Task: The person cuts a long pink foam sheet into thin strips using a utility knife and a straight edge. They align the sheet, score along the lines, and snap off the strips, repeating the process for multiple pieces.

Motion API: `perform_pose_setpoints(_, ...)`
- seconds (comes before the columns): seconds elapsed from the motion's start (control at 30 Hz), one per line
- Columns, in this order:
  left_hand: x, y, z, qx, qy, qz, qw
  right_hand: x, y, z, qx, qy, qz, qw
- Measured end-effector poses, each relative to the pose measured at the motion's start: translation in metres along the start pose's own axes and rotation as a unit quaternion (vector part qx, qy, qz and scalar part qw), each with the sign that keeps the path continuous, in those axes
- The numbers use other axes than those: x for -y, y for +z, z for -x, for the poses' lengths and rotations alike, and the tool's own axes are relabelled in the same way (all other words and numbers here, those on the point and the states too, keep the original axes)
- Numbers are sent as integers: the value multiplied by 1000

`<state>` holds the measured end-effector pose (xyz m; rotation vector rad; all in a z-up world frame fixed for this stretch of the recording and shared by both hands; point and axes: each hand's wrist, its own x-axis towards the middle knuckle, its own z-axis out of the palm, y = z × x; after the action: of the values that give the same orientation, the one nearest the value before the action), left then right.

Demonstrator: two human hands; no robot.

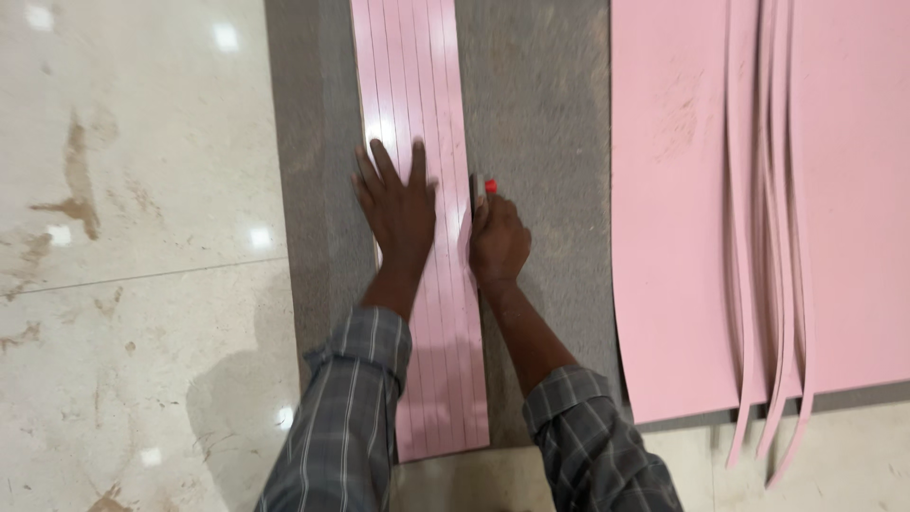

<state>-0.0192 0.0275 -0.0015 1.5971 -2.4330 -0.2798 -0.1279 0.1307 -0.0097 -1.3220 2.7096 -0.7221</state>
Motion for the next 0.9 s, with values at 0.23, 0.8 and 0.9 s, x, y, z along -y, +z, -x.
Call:
perform_pose_setpoints(0.23, -8, -51, 123, 99, -20, 75, 992, 6, -10, -5, -24, 23, 19, 999)
perform_pose_setpoints(0.8, -19, -62, 164, 13, -154, 96, 983, 0, -82, 148, 178, -19, -47, 983)
perform_pose_setpoints(0.9, -16, -57, 164, 15, -167, 109, 980, 0, -91, 156, 175, 46, -88, 980)
